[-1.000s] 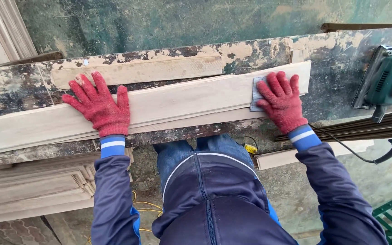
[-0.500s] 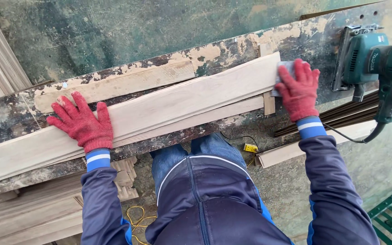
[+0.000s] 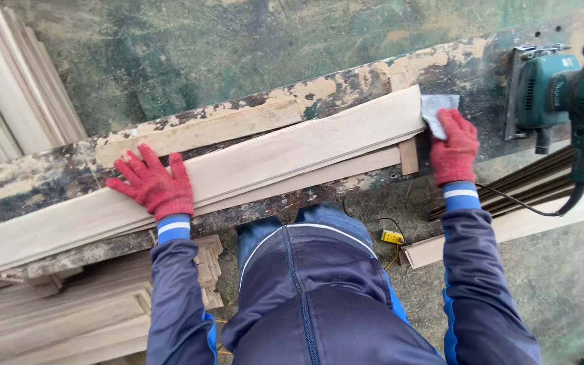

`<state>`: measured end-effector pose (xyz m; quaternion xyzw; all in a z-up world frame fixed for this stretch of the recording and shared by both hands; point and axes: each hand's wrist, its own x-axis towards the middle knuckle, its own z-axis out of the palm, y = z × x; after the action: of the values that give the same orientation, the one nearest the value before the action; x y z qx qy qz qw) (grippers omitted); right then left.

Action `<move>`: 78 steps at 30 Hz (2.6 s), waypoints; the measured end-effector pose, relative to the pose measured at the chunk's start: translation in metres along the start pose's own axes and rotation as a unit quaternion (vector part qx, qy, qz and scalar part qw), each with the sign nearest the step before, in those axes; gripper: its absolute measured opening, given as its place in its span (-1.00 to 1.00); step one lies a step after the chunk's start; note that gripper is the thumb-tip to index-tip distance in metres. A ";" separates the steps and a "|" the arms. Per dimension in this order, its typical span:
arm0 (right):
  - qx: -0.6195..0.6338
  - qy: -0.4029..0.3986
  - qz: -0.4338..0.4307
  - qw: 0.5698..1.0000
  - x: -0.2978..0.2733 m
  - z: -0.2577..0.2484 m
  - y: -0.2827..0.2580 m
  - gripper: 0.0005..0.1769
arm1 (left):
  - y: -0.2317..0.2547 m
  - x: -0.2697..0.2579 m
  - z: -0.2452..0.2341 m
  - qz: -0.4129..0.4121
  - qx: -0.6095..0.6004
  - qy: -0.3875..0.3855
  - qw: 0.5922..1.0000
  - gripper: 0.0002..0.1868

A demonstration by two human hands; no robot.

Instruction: Sanding a long wooden board using an electric orbital sander and then finishing the surface by hand with sandpaper.

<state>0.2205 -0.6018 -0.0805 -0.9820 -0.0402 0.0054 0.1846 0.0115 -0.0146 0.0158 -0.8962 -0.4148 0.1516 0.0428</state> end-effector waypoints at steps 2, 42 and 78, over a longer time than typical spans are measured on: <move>0.021 0.042 -0.014 0.999 0.002 -0.006 0.006 -0.56 | -0.008 -0.002 0.013 -0.013 -0.010 0.024 1.000 -0.19; -0.191 -0.085 0.059 0.976 -0.053 0.031 -0.155 -0.32 | -0.090 0.007 0.023 0.155 -0.039 0.059 0.985 -0.27; -0.232 -0.044 -0.095 0.967 -0.009 0.026 -0.129 -0.41 | -0.089 0.012 0.051 0.164 -0.087 0.234 0.954 -0.38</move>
<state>0.2010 -0.4731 -0.0575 -0.9885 -0.1411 0.0213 -0.0509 -0.0620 0.0501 -0.0178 -0.9626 -0.2519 -0.0937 0.0347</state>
